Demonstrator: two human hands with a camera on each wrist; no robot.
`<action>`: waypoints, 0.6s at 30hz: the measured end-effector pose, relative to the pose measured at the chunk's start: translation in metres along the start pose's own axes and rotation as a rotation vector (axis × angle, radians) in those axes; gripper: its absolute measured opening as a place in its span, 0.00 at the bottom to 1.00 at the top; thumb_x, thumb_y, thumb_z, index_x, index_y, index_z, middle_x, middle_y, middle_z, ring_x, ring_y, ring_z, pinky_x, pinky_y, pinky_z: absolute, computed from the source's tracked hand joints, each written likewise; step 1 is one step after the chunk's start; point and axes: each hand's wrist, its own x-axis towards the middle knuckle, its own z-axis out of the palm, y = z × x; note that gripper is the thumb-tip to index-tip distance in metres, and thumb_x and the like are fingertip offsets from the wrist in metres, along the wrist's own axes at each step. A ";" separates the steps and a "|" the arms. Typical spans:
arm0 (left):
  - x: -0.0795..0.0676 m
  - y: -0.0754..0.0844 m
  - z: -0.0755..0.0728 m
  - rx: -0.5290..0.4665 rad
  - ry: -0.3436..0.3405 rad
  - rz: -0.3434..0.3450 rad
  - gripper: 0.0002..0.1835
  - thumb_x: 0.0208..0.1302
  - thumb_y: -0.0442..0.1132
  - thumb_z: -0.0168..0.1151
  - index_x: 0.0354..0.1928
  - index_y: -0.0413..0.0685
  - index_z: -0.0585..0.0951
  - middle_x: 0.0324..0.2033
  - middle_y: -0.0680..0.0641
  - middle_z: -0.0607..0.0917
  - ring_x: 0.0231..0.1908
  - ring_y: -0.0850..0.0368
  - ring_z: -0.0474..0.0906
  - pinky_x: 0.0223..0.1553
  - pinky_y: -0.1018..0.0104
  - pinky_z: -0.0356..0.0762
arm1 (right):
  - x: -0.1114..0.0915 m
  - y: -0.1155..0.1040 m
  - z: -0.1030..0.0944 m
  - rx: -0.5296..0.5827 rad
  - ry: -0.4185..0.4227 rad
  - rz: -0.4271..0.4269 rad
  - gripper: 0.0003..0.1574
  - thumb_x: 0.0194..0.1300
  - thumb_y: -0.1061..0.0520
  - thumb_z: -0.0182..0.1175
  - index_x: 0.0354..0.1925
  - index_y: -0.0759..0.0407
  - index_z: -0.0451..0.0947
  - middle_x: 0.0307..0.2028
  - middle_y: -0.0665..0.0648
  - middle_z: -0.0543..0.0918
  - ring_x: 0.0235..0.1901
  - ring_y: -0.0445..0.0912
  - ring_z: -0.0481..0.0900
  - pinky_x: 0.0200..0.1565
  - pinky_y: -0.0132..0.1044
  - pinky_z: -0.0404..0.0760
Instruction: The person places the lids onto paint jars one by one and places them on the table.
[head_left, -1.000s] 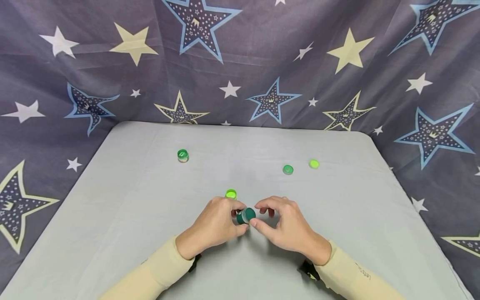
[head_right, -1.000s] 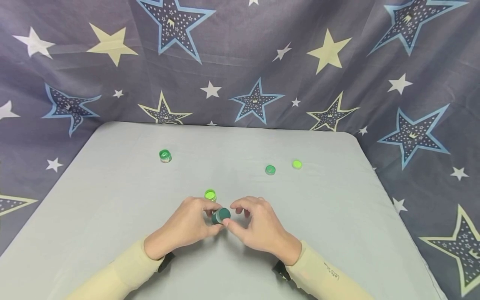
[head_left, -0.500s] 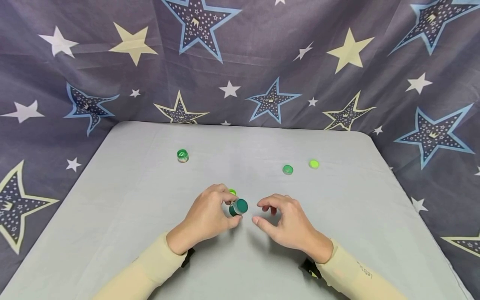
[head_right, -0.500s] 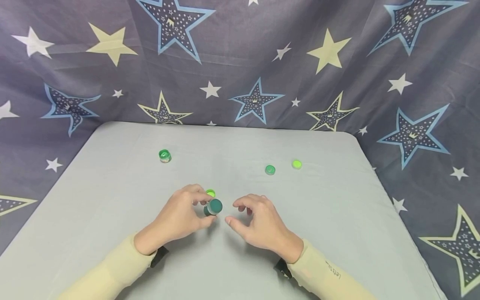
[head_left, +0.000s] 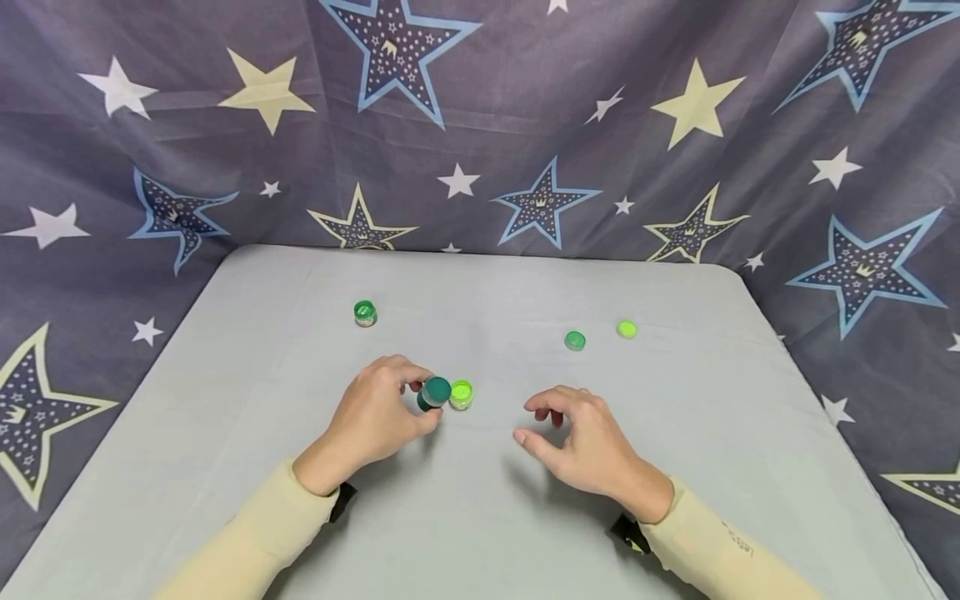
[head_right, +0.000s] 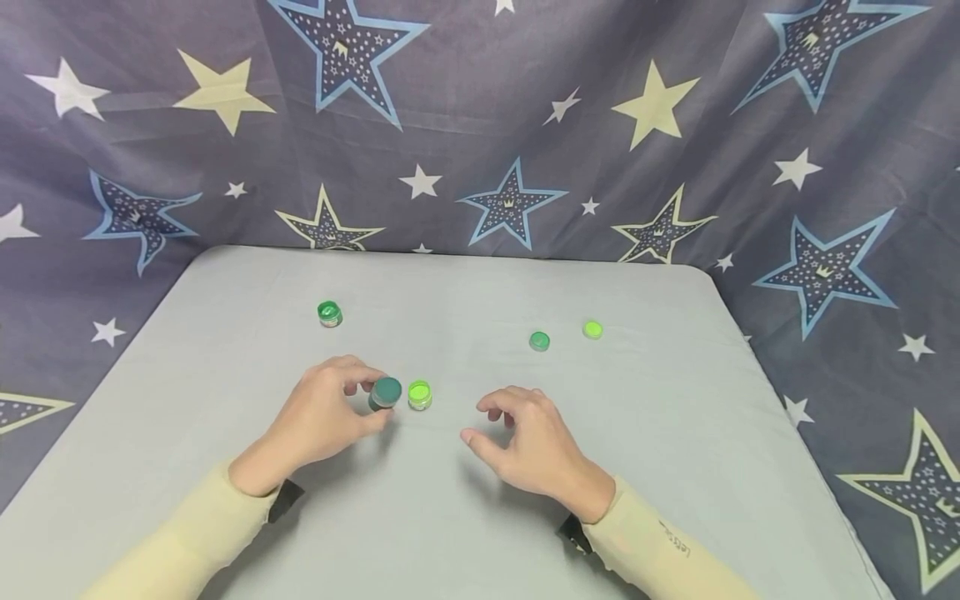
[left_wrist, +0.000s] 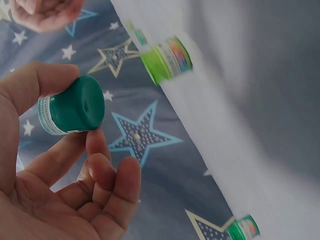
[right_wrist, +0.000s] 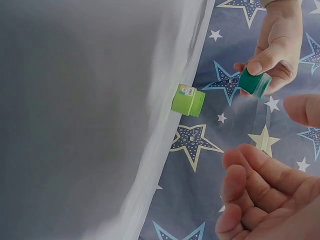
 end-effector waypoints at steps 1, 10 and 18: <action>0.000 -0.002 -0.002 0.001 0.003 -0.005 0.14 0.45 0.38 0.81 0.38 0.51 0.90 0.30 0.57 0.81 0.35 0.51 0.76 0.37 0.60 0.73 | 0.000 0.001 0.000 -0.001 -0.001 0.001 0.14 0.57 0.50 0.75 0.40 0.53 0.86 0.32 0.42 0.82 0.28 0.38 0.73 0.32 0.38 0.74; 0.003 -0.026 -0.018 0.030 0.031 -0.048 0.14 0.48 0.36 0.78 0.39 0.50 0.89 0.35 0.51 0.86 0.36 0.48 0.78 0.38 0.56 0.74 | 0.000 0.006 -0.004 0.001 -0.010 0.018 0.14 0.58 0.50 0.74 0.40 0.54 0.86 0.31 0.49 0.84 0.28 0.48 0.77 0.32 0.45 0.76; 0.007 -0.048 -0.033 0.059 0.002 -0.127 0.10 0.51 0.36 0.75 0.38 0.51 0.88 0.33 0.51 0.85 0.30 0.53 0.74 0.31 0.59 0.71 | -0.001 0.013 -0.007 -0.061 0.000 0.024 0.16 0.58 0.48 0.74 0.41 0.55 0.86 0.35 0.49 0.86 0.31 0.47 0.79 0.40 0.41 0.74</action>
